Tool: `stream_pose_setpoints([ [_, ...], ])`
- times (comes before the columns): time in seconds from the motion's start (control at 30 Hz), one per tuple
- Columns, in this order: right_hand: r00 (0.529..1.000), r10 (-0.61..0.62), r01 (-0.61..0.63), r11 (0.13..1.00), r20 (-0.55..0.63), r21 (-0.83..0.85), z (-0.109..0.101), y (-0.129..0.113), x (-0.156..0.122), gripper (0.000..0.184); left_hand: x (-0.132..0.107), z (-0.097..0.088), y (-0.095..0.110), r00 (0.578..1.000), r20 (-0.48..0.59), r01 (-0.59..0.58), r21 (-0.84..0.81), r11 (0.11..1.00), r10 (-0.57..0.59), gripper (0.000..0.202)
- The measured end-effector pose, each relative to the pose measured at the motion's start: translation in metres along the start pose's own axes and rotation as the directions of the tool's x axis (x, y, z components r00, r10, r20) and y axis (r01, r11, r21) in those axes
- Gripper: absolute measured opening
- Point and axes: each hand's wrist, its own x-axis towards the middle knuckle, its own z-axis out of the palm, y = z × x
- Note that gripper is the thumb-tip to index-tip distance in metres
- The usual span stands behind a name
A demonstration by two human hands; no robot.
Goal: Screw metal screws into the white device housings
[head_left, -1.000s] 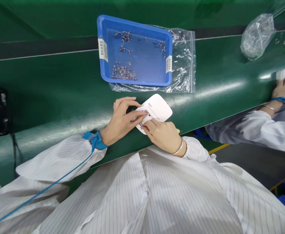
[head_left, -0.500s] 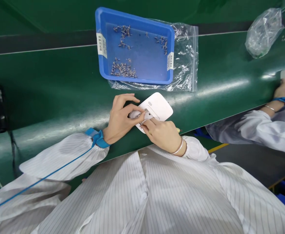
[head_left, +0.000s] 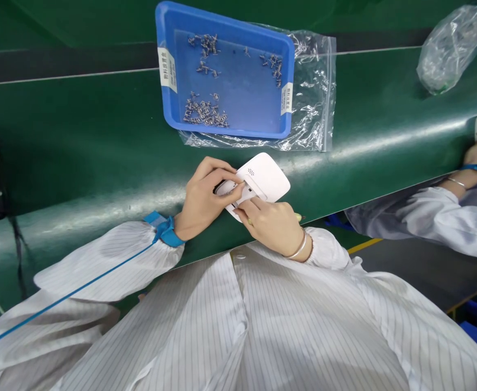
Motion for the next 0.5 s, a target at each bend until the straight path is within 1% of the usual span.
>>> stream_pose_setpoints([
  [0.03, 1.0, -0.003, 0.003, 1.0, -0.001, -0.002, 0.0, 0.0, 0.0, 0.054, 0.0, 0.0, 0.0, 0.999, 0.017, 0.027, -0.015, 1.0, -0.027, 0.009],
  [0.1, 1.0, -0.007, 0.007, 1.0, -0.001, -0.009, 0.001, 0.0, -0.001, 0.053, 0.002, -0.002, 0.0, 0.991, 0.084, 0.107, -0.058, 0.993, -0.102, 0.03],
  [0.13, 1.0, -0.009, 0.009, 1.0, 0.0, -0.014, 0.002, -0.001, 0.0, 0.052, 0.003, -0.002, 0.0, 0.982, 0.13, 0.143, -0.058, 0.988, -0.134, 0.041],
  [0.17, 1.0, -0.011, 0.011, 1.0, 0.002, -0.021, 0.002, -0.001, 0.0, 0.051, 0.005, -0.003, 0.001, 0.973, 0.174, 0.16, -0.033, 0.987, -0.152, 0.047],
  [0.2, 1.0, -0.012, 0.012, 0.999, 0.003, -0.03, 0.002, -0.001, 0.0, 0.05, 0.006, -0.003, 0.001, 0.966, 0.207, 0.152, 0.013, 0.988, -0.152, 0.047],
  [0.23, 1.0, -0.014, 0.015, 0.999, 0.006, -0.039, 0.0, -0.001, 0.0, 0.049, 0.008, -0.003, 0.002, 0.965, 0.227, 0.122, 0.065, 0.99, -0.133, 0.043],
  [0.3, 0.999, -0.037, 0.038, 0.998, 0.02, -0.05, -0.005, 0.001, -0.001, 0.045, 0.011, -0.001, 0.002, 0.969, 0.239, 0.04, 0.129, 0.991, -0.07, 0.034],
  [0.37, 0.996, -0.085, 0.086, 0.996, 0.038, -0.02, -0.018, 0.008, -0.003, 0.041, 0.014, 0.002, 0.0, 0.968, 0.25, -0.012, 0.109, 0.994, -0.016, 0.032],
  [0.43, 0.993, -0.115, 0.116, 0.99, -0.01, 0.082, -0.036, 0.015, -0.008, 0.04, 0.015, 0.004, -0.003, 0.96, 0.278, -0.022, 0.045, 0.999, 0.008, 0.033],
  [0.47, 0.993, -0.099, 0.107, 0.983, -0.059, 0.147, -0.047, 0.019, -0.01, 0.046, 0.016, 0.005, -0.005, 0.956, 0.292, -0.019, 0.015, 1.0, 0.013, 0.034],
  [0.5, 0.992, -0.067, 0.088, 0.974, -0.106, 0.209, -0.057, 0.021, -0.011, 0.057, 0.016, 0.006, -0.007, 0.953, 0.303, -0.015, -0.01, 1.0, 0.017, 0.035],
])
